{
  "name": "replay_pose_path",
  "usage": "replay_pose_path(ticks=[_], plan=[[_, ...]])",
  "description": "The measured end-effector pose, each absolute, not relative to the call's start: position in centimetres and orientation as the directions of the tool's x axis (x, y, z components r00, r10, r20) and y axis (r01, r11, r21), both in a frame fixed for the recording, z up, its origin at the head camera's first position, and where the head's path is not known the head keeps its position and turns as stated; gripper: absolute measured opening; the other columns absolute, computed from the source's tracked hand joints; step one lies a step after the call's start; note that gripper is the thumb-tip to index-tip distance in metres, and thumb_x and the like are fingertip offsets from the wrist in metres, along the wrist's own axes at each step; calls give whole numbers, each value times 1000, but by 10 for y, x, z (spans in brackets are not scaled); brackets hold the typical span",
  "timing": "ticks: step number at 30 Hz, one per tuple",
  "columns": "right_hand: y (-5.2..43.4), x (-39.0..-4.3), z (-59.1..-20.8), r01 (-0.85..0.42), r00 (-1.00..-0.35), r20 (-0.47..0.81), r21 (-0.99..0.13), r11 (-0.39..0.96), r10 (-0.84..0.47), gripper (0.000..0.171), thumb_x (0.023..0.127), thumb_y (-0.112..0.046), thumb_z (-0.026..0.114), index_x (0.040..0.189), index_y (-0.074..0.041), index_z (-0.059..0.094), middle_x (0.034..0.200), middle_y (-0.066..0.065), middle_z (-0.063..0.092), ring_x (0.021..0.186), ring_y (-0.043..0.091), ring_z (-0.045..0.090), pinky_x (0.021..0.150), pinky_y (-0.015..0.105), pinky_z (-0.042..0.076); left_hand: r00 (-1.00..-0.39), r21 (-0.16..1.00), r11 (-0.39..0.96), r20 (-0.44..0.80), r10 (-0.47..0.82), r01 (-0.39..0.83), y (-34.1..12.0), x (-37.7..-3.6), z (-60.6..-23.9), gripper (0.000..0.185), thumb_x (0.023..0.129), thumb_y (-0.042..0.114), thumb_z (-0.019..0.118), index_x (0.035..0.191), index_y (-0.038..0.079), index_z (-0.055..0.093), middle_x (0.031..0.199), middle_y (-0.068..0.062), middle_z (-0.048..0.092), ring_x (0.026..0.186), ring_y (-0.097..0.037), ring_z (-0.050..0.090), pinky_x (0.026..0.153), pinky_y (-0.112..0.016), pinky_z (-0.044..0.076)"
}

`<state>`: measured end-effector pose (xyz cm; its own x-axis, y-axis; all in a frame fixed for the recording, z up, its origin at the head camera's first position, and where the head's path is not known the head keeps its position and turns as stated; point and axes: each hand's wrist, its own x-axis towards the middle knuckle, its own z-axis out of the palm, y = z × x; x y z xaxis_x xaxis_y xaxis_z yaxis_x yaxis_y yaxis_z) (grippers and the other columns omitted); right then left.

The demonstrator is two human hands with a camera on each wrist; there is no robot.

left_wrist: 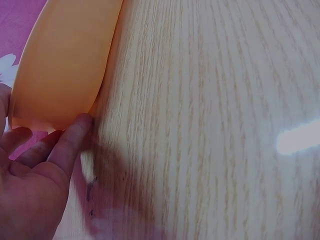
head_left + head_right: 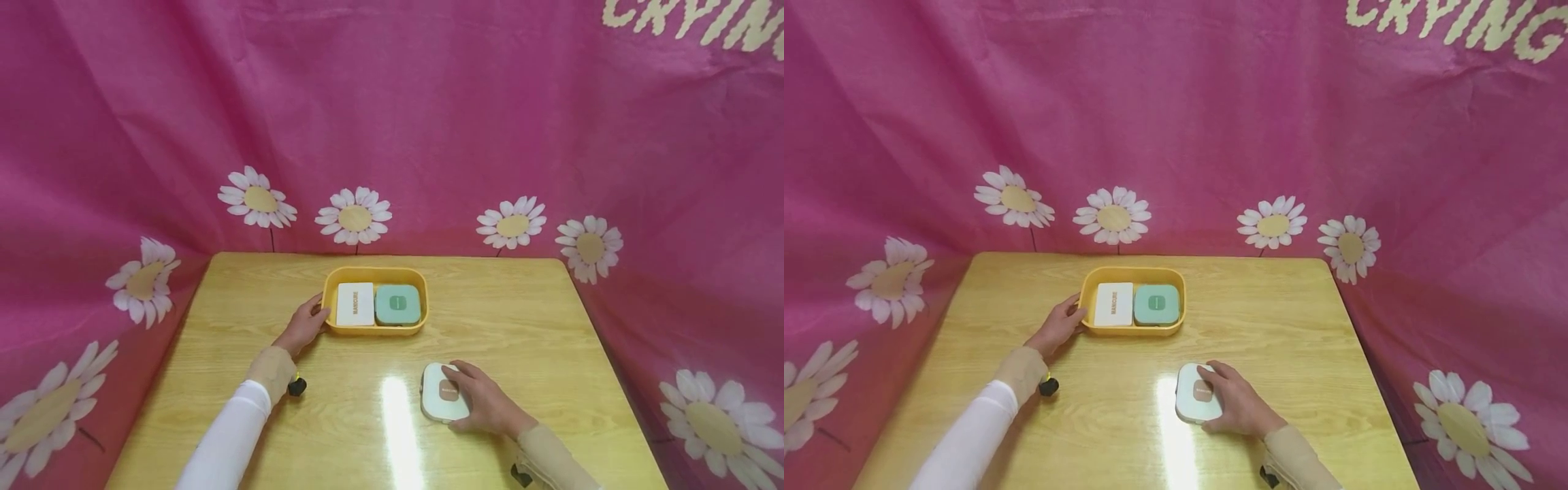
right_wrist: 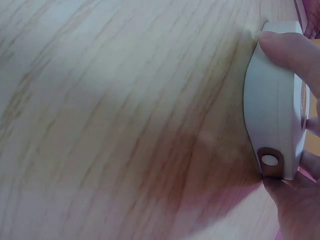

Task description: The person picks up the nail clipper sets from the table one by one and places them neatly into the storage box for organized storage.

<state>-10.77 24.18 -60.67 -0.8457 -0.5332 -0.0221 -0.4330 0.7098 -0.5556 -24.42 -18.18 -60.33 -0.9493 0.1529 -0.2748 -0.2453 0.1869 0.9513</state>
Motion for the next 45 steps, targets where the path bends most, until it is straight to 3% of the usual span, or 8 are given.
replay_pose_path(ticks=[11, 30, 45], plan=[[244, -106, -602, -417, -855, -32, -551, 723, -518, 103, 68, -35, 99, 154, -6, 52, 158, 25, 44, 142, 47, 45, 112, 64, 42, -943, 949, 176, -289, 161, -261, -180, -241, -610, 61, 112, 18, 47, 168, 9, 23, 159, -25, 46, 136, -34, 55, 106, -43, 53], [243, -125, -570, -434, -880, 72, -524, 733, -470, 109, 64, -36, 101, 157, -12, 49, 161, 20, 43, 143, 44, 45, 112, 64, 42, -948, 955, 153, -279, 157, -256, -180, -242, -606, 60, 113, 16, 44, 168, 6, 21, 161, -25, 42, 138, -35, 52, 110, -47, 49], [237, -157, -543, -540, -830, 169, -479, 692, -531, 108, 64, -33, 102, 156, -10, 51, 157, 23, 46, 141, 45, 46, 110, 64, 44, -952, 960, 158, -258, 163, -233, -181, -242, -605, 59, 113, 15, 44, 167, 6, 22, 161, -25, 43, 137, -34, 53, 109, -47, 51]])
